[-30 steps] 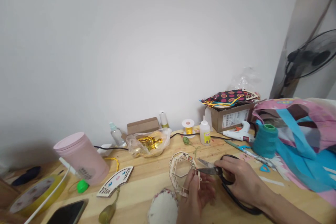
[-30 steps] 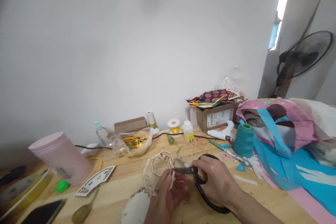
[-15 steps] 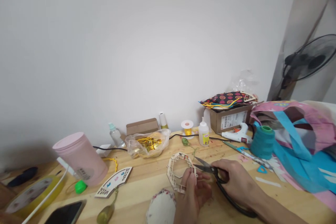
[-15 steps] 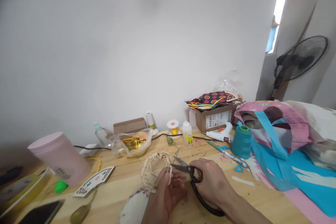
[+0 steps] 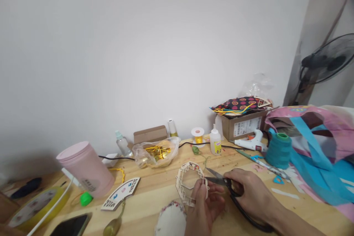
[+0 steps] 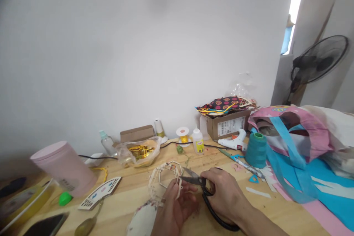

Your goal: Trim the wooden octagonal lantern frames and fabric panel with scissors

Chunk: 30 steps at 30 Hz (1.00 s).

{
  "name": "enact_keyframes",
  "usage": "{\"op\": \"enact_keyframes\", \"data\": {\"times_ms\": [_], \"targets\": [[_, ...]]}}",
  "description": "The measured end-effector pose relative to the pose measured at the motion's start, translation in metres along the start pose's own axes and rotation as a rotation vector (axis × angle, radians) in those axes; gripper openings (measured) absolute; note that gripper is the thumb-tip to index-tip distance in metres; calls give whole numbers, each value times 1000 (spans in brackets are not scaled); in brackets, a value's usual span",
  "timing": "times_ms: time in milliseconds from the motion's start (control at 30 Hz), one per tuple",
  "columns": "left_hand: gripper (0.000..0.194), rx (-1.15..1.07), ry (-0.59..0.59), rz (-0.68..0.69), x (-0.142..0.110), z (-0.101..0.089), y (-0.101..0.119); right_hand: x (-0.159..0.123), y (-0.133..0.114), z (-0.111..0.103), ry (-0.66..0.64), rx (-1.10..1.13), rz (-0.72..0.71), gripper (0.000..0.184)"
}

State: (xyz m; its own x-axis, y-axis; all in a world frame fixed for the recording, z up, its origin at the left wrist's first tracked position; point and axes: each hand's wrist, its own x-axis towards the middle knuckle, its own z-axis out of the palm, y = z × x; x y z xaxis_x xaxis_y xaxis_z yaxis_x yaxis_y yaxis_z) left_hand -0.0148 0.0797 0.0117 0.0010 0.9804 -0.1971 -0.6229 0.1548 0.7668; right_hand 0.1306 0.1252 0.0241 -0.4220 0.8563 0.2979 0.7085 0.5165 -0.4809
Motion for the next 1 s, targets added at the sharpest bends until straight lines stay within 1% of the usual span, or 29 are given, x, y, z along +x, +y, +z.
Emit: {"op": "enact_keyframes", "data": {"times_ms": [200, 300, 400, 467, 500, 533, 600, 667, 733, 833, 1000], "targets": [[24, -44, -41, -8, 1, -4, 0, -4, 0, -2, 9, -57, -41, 33], [21, -40, -61, 4, 0, -5, -3, -3, 3, -2, 0, -80, -35, 32], [20, 10, -101, 57, -3, -3, -8, 3, 12, -5, 32, -34, 80, 32], [23, 26, -135, 58, -5, -1, -9, 7, 19, -8, 77, -4, 170, 33], [25, 23, -135, 45, -6, 0, -8, 8, 21, -9, 92, 6, 181, 34], [25, 16, -116, 32, -6, 1, -7, 8, 21, -10, 110, 25, 162, 35], [24, -9, -68, 12, -6, 2, -3, 6, 18, -10, 96, 50, 85, 37], [22, -32, -53, 7, -5, 1, 2, 3, 11, -8, 47, 51, -3, 37], [22, -49, -53, -6, -5, 1, 4, 0, 4, -7, 6, 26, -61, 34], [24, -45, -43, -9, -4, 0, 3, -1, 1, -8, -23, -24, -87, 31], [24, -35, -18, -14, -3, -1, -1, 0, 4, -11, -30, -72, -90, 33]]}}
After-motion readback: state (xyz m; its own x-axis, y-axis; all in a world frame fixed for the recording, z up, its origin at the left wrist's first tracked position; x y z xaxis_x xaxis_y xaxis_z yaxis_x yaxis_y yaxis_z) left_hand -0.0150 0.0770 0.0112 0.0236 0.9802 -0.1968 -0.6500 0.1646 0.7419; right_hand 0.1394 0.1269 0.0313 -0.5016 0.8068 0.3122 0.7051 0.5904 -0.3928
